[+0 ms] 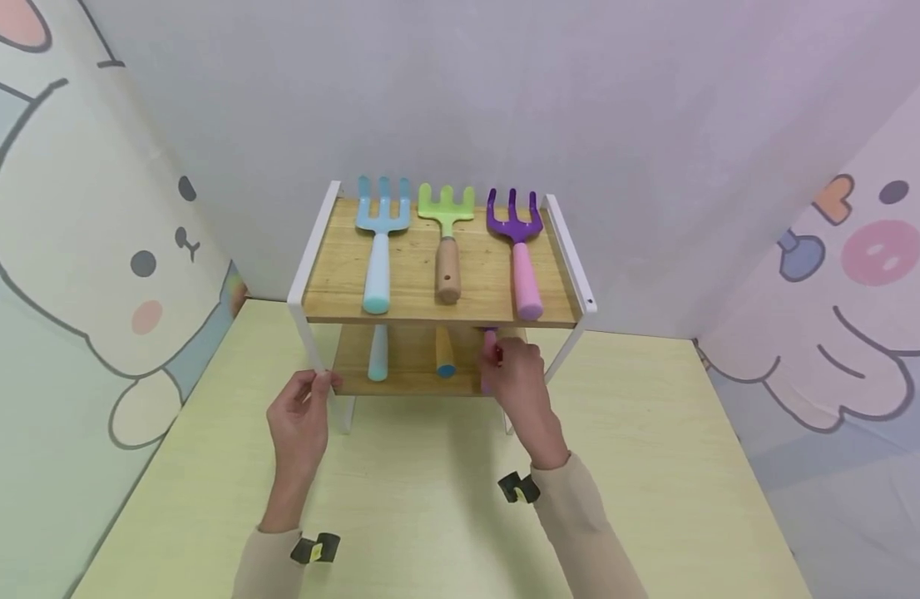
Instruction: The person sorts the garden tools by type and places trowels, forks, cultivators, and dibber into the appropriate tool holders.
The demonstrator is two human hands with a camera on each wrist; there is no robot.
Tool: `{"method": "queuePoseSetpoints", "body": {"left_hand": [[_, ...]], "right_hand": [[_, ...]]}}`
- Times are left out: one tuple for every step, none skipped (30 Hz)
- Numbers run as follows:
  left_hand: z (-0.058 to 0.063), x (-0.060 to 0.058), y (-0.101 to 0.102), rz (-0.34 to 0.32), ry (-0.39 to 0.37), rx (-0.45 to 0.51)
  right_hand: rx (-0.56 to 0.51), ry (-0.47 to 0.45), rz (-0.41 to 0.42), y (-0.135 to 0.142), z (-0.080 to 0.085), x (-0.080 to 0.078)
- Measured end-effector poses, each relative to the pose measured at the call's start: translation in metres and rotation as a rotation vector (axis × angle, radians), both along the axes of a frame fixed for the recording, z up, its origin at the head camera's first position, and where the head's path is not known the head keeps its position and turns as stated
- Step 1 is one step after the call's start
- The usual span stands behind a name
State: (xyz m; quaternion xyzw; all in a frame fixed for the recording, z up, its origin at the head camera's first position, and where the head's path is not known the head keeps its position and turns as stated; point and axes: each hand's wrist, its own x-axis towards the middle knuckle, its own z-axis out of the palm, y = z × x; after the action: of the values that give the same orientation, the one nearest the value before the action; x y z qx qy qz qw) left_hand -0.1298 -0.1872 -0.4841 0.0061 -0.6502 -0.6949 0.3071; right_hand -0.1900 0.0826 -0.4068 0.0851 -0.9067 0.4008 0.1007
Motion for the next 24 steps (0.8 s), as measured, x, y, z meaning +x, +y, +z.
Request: {"method": "queuePoseSetpoints", "body": {"left_hand": [[0.0,0.0,0.0,0.0,0.001,0.0],[0.0,0.0,0.0,0.0,0.0,-0.001],[0.001,0.0,0.0,0.0,-0.001,-0.001],[0.001,0.0,0.0,0.001,-0.004,-0.003],[0.001,0.0,0.0,0.004,-0.008,-0.005],[0.001,0.0,0.0,0.008,-0.012,-0.009],[0.001,0.0,0.0,0.01,-0.016,-0.009],[0.001,0.0,0.0,0.012,-0.019,-0.01],[0.001,0.0,0.001,0.013,-0.021,-0.01],[0.001,0.0,0.001,0.013,-0.023,-0.01],[0.001,0.0,0.001,0.013,-0.024,-0.011],[0.0,0.0,0.001,0.014,-0.026,-0.011],[0.0,0.0,0.001,0.013,-0.026,-0.009],[0.0,0.0,0.001,0.014,-0.025,-0.009],[-0.001,0.0,0.001,0.014,-0.024,-0.008],[-0.001,0.0,0.001,0.013,-0.024,-0.006],[-0.001,0.0,0.001,0.013,-0.022,-0.007],[-0.001,0.0,0.001,0.013,-0.022,-0.009],[0.0,0.0,0.001,0.012,-0.021,-0.011],[0.0,0.0,0.001,0.011,-0.019,-0.011],[0.0,0.0,0.001,0.009,-0.018,-0.011],[0.001,0.0,0.001,0.009,-0.018,-0.015],[0.001,0.0,0.001,0.01,-0.018,-0.018],[0.001,0.0,0.0,0.011,-0.018,-0.019]], "right_hand": [[0.002,-0.003,-0.005,0.0,0.001,-0.001],[0.003,-0.001,-0.008,0.0,0.001,-0.002],[0.006,0.0,-0.009,0.0,0.002,-0.003],[0.005,-0.005,-0.011,0.0,0.002,-0.004],[0.009,-0.002,-0.01,0.0,0.002,-0.005],[0.015,0.001,-0.011,0.0,0.002,-0.007],[0.017,0.001,-0.012,0.0,0.003,-0.007],[0.018,0.003,-0.012,0.0,0.003,-0.008],[0.02,-0.001,-0.017,0.0,0.003,-0.009],[0.017,-0.005,-0.021,0.0,0.003,-0.009],[0.015,-0.012,-0.028,0.0,0.002,-0.01],[0.01,-0.022,-0.034,0.0,0.002,-0.011],[0.001,-0.037,-0.038,-0.001,0.002,-0.011],[-0.002,-0.048,-0.043,-0.001,0.002,-0.011],[-0.004,-0.061,-0.048,-0.001,0.002,-0.012],[-0.006,-0.067,-0.049,-0.001,0.001,-0.012],[-0.008,-0.073,-0.052,-0.001,0.001,-0.013],[-0.013,-0.076,-0.052,-0.001,0.001,-0.013],[-0.017,-0.073,-0.049,-0.001,0.001,-0.013],[-0.01,-0.058,-0.048,-0.001,0.001,-0.013],[-0.007,-0.045,-0.046,-0.001,0.001,-0.013],[-0.002,-0.033,-0.043,-0.001,0.001,-0.013],[-0.001,-0.022,-0.043,-0.001,0.0,-0.012],[0.004,-0.011,-0.041,-0.001,0.0,-0.012]]}}
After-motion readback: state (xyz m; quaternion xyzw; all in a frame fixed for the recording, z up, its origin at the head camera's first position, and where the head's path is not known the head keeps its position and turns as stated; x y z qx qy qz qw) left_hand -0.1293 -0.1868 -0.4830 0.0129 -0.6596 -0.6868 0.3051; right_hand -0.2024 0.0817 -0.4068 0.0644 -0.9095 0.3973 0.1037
